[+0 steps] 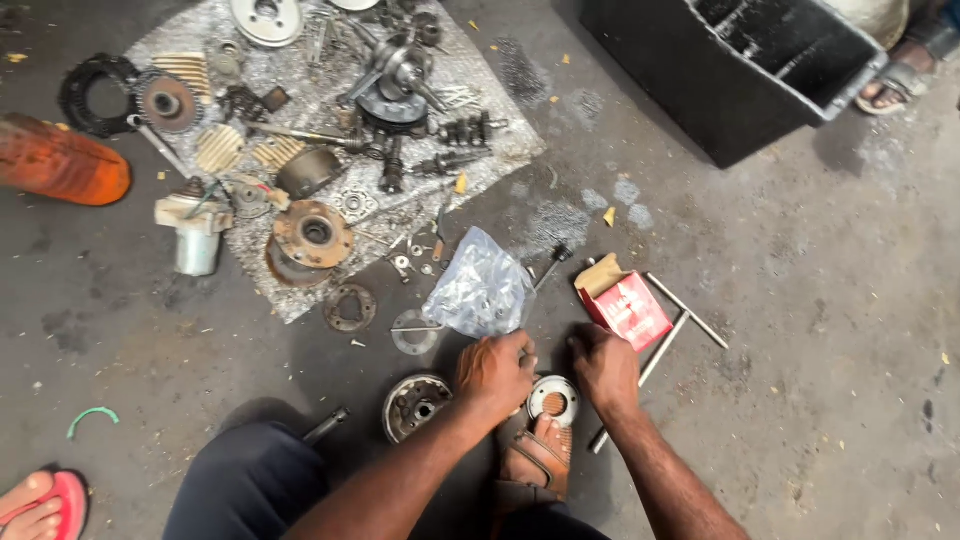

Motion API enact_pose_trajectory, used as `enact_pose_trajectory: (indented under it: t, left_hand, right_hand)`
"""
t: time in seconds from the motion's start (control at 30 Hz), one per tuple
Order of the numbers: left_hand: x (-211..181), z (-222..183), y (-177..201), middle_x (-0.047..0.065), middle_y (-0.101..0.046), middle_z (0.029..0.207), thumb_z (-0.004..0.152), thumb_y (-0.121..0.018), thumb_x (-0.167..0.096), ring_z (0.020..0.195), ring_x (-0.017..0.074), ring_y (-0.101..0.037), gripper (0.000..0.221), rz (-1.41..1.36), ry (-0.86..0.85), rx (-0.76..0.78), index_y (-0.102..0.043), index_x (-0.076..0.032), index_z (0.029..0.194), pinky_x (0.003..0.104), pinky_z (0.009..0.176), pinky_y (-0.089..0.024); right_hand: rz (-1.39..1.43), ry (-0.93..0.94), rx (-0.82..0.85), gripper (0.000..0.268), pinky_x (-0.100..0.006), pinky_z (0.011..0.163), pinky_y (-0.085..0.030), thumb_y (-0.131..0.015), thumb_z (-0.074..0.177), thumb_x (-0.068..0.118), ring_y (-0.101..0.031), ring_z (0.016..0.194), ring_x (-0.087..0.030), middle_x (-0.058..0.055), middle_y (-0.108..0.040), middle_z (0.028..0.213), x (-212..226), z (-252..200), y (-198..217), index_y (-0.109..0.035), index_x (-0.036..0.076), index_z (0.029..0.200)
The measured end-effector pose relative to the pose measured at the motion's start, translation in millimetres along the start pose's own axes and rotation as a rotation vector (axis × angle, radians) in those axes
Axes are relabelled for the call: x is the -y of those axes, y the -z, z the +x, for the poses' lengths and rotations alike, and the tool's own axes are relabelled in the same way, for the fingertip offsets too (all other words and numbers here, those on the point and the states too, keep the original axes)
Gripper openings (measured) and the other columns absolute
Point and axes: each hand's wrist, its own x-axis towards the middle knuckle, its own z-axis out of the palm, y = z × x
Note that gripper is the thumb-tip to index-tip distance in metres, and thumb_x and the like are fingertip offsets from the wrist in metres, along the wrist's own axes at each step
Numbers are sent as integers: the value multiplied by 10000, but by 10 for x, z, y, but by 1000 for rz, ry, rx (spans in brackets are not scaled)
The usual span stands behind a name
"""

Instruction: The person sits on the ground of a motorcycle repair yard, opens a red parts box, removes a metal flange plate and a bearing from a plastic bag, and fits the bearing into the flange, tapping it with a hammer and pressing it by hand to seat it.

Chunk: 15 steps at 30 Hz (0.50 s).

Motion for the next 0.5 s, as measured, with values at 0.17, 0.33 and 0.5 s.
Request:
enact_pose_trajectory:
  t: [0.17, 0.33, 0.5]
  left_hand:
    - [43, -231, 117, 171, -728, 784, 848, -731, -214, 812, 390, -710, 141, -105, 97, 33, -709, -101, 930, 516, 796, -543]
    - [-3, -323, 122, 176, -729, 795, 880, -713, -215, 819, 389, -712, 120, -140, 126, 58, -711, -108, 934, 519, 796, -540]
    - [21, -242, 91, 159, -729, 802, 849, -740, -202, 820, 370, -703, 144, -146, 58, 27, -697, -84, 920, 512, 782, -528]
  right_hand:
    - [-9, -87, 27, 233, -476, 803, -555, -738, 847, 231, -723, 896, -375, -175, -763, 937, -46, 74, -67, -765, 102, 1039]
    - [156, -189, 64, 178, -399, 734, -565, -763, 841, 167, -739, 791, -267, -125, -775, 847, -187, 160, -173, -742, 50, 973]
    - [711, -322, 137, 21, -346, 608, -496, -728, 884, 41, -610, 693, -185, -91, -707, 810, -495, 176, -198, -724, 24, 897]
